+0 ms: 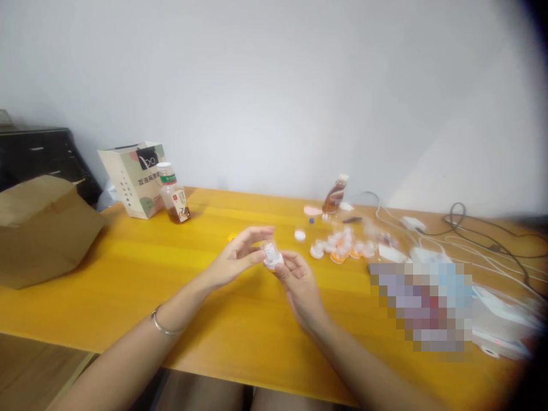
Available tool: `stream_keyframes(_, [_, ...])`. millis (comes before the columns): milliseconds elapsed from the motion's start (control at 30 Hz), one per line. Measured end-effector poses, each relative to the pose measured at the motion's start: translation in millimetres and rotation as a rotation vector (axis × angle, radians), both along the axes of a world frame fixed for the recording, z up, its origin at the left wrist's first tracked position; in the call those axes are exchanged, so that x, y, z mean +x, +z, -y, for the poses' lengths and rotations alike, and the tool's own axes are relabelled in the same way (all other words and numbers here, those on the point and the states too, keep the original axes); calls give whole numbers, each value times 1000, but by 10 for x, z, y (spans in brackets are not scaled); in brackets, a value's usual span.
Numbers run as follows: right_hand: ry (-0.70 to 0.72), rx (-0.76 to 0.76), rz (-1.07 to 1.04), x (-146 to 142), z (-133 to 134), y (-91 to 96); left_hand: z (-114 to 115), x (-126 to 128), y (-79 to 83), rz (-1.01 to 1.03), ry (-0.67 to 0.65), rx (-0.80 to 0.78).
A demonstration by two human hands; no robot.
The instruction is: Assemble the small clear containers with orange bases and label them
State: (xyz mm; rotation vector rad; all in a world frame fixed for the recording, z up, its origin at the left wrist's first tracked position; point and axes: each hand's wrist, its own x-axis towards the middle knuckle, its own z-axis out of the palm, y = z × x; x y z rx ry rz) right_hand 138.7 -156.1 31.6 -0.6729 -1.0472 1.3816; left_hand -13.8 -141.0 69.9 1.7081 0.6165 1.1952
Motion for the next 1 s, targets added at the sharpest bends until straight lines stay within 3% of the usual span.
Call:
stream_keyframes(100, [30, -21, -17, -5, 3, -4, -13, -4, -6, -59, 132, 10])
stream_keyframes(233, [67, -56, -55, -16, 15, -14, -15, -36, 23, -141, -24, -3])
stream_keyframes(367, [88, -58, -60, -19, 14, -23, -5, -43, 38, -97, 39, -4])
stream_keyframes(500, [121, -67, -94, -13, 11, -25, -8, -34, 13, -57, -57, -25])
stream_keyframes(600, [135, -68, -103, -10, 9, -25, -28, -31, -14, -18, 62, -3])
stream_keyframes(733, [155, -77, -131, 0, -5, -28, -52, -38, -27, 38, -48, -64])
stream_keyframes(1000, [87, -77, -142, 27, -59, -59, -117, 54, -156, -245, 150, -36])
